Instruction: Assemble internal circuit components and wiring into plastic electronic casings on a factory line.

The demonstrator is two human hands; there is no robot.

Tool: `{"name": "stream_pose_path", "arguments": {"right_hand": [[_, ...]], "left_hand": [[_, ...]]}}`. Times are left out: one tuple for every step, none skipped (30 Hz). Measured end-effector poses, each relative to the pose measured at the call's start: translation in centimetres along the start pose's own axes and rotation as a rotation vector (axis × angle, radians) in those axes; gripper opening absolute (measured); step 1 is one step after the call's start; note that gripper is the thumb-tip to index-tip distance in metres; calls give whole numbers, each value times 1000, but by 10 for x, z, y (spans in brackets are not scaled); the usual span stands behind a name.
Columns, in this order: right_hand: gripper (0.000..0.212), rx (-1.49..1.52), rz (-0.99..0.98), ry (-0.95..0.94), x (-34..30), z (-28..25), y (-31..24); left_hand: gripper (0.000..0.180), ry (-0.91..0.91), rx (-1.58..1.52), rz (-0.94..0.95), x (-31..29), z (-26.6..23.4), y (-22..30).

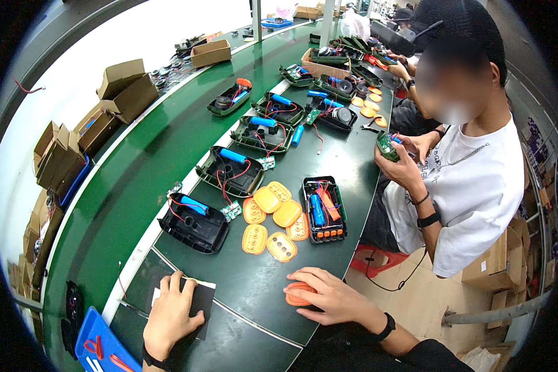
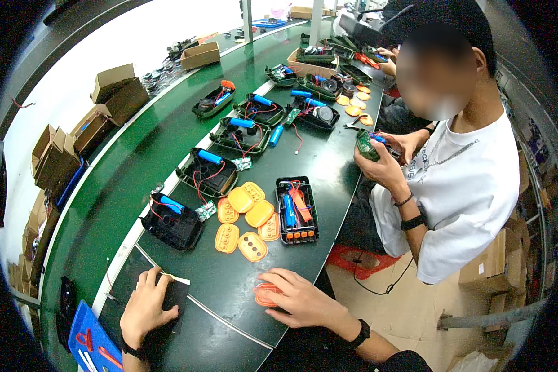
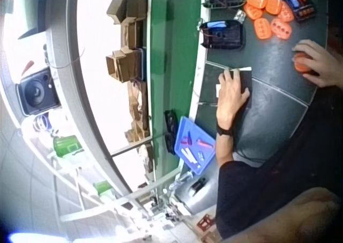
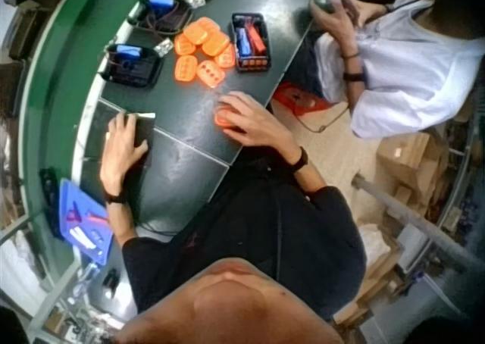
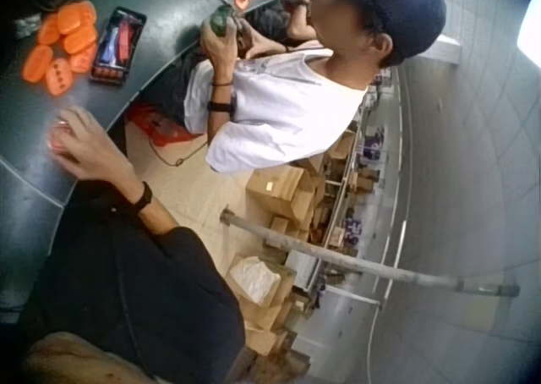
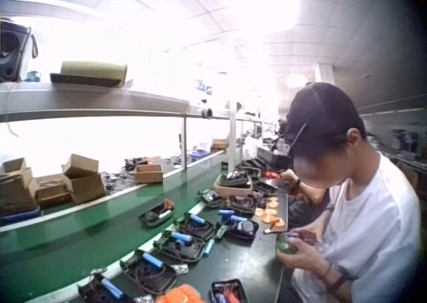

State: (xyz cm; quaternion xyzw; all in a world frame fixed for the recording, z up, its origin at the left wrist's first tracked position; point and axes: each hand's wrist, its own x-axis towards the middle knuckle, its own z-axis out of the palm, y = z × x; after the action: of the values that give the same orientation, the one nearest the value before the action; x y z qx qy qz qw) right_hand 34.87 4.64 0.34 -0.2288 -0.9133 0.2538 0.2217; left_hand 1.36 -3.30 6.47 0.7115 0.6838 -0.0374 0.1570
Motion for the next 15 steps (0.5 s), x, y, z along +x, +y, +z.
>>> {"name": "stream_pose_path", "arguments": {"right_hand": [[40,19,-39,-39,-1,-2,5],[40,19,-39,-39,-2,-2,8],[39,59,-48,-47,-4,-2,11],[39,99,-58,-55,-4,-2,12],[39,99,-60,-55,-3,-3,11],[38,114,-36,-37,-1,-4,9],[37,130,-13,-18,1,-5,7],[37,129,-15,-18,0,-4,5],[37,160,62,-24,-1,-2,1],[36,192,139,-30,-2,1,-1],[36,192,137,-29,-2,6,-3],[34,263,181,29,-2,11,-5],[33,335,225,87,-2,14,-6],[33,339,220,86,-1,14,-5],[33,561,275,52,-2,13,-4]], "left_hand": [[66,4,9,2,-1,1,-1],[66,7,19,10,0,1,-1],[66,7,19,12,0,1,-1],[66,0,11,7,-1,0,-1],[66,-6,3,-1,-1,1,-2],[66,-5,3,-3,-1,1,-2],[66,-11,0,-5,-1,2,-2],[66,-15,-3,-5,0,2,-2],[66,-13,-2,-6,0,2,-2],[66,-10,-2,-3,0,2,-2],[66,-8,-2,0,0,1,-1],[66,-7,-1,0,0,0,0],[66,-8,-4,2,0,-1,1],[66,-10,-7,-2,-1,-2,1],[66,-9,-4,-8,-2,-2,1]]}}
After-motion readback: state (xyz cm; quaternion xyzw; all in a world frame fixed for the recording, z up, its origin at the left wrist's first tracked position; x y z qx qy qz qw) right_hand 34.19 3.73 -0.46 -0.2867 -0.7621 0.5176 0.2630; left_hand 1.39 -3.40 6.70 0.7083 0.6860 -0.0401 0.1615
